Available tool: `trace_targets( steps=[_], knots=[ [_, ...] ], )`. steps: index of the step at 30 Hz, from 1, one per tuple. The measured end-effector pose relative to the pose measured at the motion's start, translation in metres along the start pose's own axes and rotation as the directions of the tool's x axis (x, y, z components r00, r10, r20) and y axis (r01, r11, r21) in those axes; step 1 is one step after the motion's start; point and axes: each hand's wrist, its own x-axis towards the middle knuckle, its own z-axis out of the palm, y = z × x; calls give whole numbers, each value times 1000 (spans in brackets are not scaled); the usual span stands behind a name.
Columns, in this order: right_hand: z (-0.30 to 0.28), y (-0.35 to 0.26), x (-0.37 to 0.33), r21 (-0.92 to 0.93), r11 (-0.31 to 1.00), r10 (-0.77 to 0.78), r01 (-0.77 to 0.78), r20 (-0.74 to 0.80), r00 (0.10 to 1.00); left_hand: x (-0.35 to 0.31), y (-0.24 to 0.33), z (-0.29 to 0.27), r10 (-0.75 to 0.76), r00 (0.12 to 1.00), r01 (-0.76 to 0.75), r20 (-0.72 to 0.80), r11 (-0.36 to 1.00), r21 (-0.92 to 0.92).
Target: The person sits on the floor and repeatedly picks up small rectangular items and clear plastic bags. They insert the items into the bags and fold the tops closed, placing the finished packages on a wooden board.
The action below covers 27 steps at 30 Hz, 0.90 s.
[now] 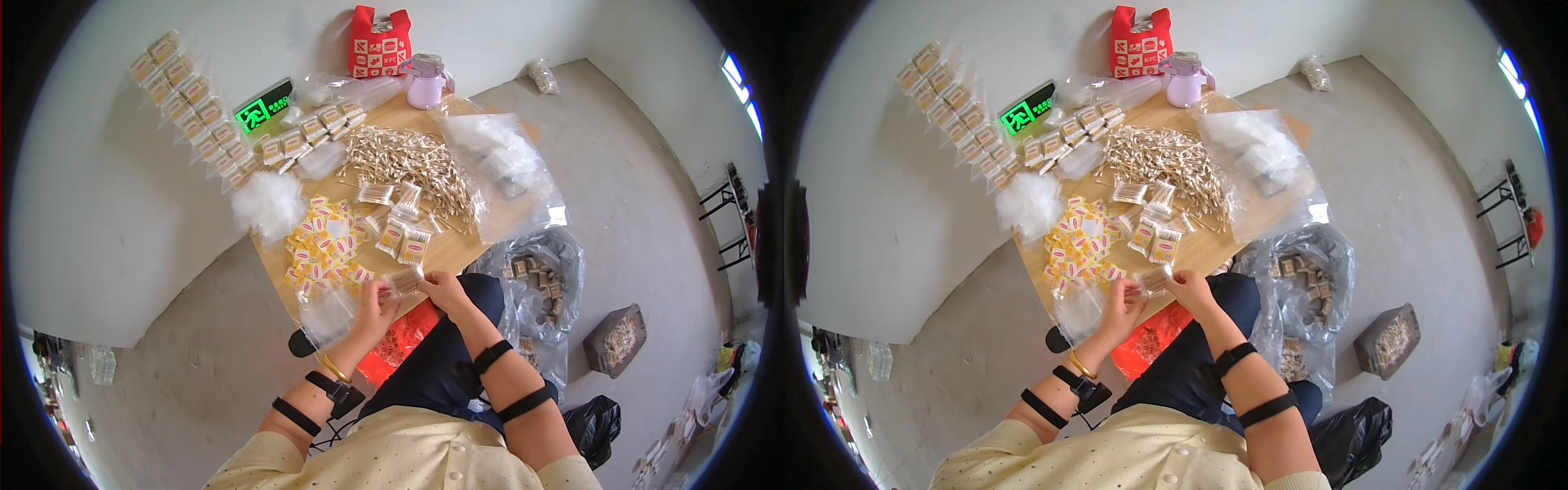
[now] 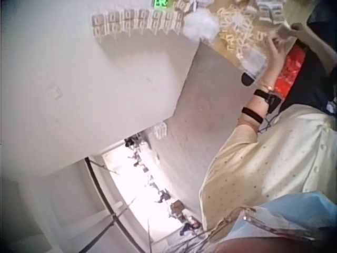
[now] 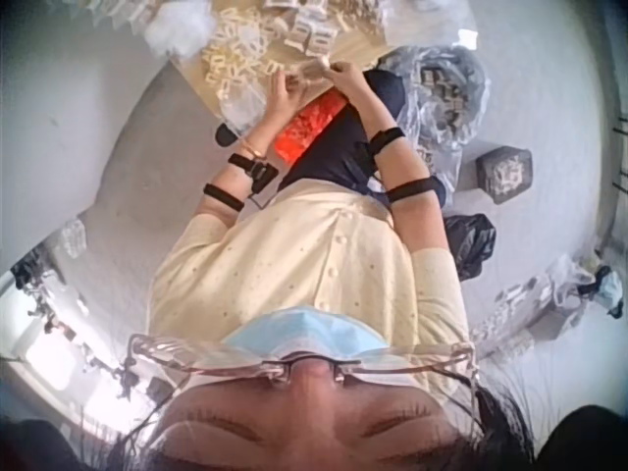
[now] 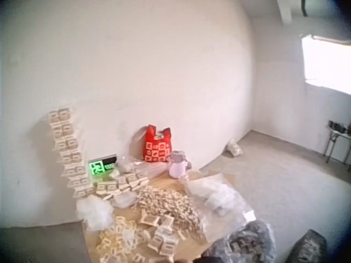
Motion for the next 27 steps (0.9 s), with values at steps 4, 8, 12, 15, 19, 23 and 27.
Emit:
trace_targets(
  steps=[4, 8, 12, 15, 19, 23, 27],
  knots=[
    [-13, -28, -50, 361, 931, -103, 53, 122, 987, 2, 26, -7, -298, 954, 288, 38, 871, -398],
    [-16, -28, -76, 486, 846, -329, 220, 151, 932, 13, 72, -15, -157, 965, 259, 209, 677, -689],
    [-47, -68, -123, 89, 916, -400, 391, 128, 908, 15, 133, -24, 5, 980, 119, 201, 791, -600],
    [-78, -94, -152, -125, 787, -614, 605, -59, 787, 13, 181, -32, 182, 942, -153, 281, 981, -122],
    [-91, -115, -187, -458, 575, -778, 678, -50, 627, 15, 212, -22, 411, 820, -483, 399, 871, 95],
    [-100, -105, -207, -407, 688, -717, 602, -253, 649, 11, 233, -11, 468, 847, -485, 251, 874, 8],
    [-103, -79, -213, -49, 815, -537, 578, -440, 720, 2, 232, -2, 496, 864, -498, 84, 867, -2]
  ],
)
